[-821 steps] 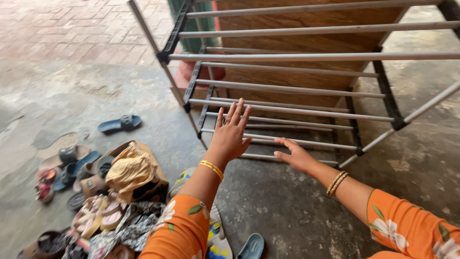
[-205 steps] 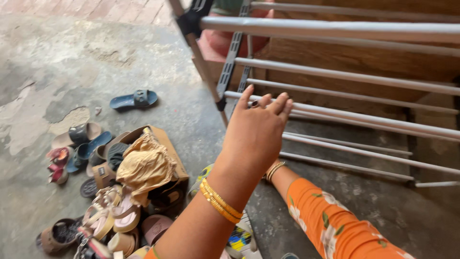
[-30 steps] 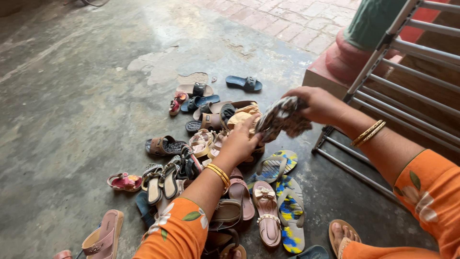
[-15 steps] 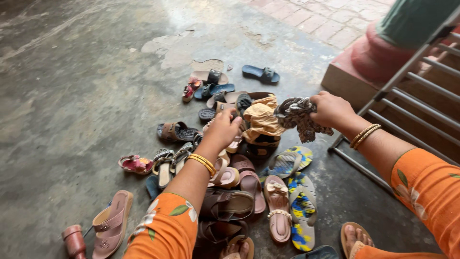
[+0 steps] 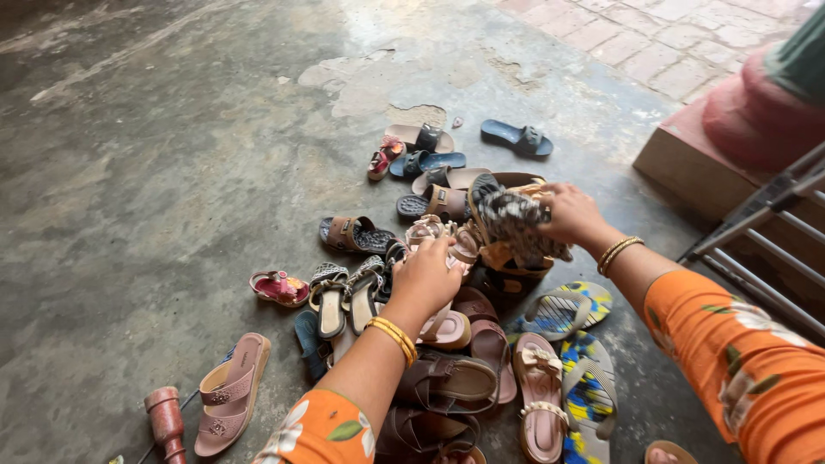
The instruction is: The person assembles a metal drying rack by connecting the frame pieces and expanding the horizontal bars. They then wipe the rack with a cloth and place a pair of sandals into a cardboard box.
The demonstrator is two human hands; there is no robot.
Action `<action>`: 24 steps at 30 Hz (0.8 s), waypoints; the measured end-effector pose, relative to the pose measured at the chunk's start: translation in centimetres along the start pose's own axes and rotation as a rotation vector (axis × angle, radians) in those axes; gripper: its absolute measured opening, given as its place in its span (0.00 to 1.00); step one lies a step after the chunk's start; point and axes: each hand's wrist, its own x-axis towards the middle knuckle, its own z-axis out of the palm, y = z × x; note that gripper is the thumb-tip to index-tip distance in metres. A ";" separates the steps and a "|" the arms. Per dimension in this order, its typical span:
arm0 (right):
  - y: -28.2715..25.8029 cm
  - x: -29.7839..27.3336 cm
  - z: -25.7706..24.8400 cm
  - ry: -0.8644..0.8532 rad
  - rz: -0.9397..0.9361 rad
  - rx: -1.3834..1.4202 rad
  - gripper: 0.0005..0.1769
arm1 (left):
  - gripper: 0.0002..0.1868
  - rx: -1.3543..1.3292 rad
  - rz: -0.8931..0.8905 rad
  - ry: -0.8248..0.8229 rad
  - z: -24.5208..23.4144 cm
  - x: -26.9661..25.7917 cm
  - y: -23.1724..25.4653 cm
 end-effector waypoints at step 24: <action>12.7 3.7 0.1 0.142 -0.042 1.272 0.30 | 0.28 -0.008 0.049 -0.025 4.8 6.9 1.9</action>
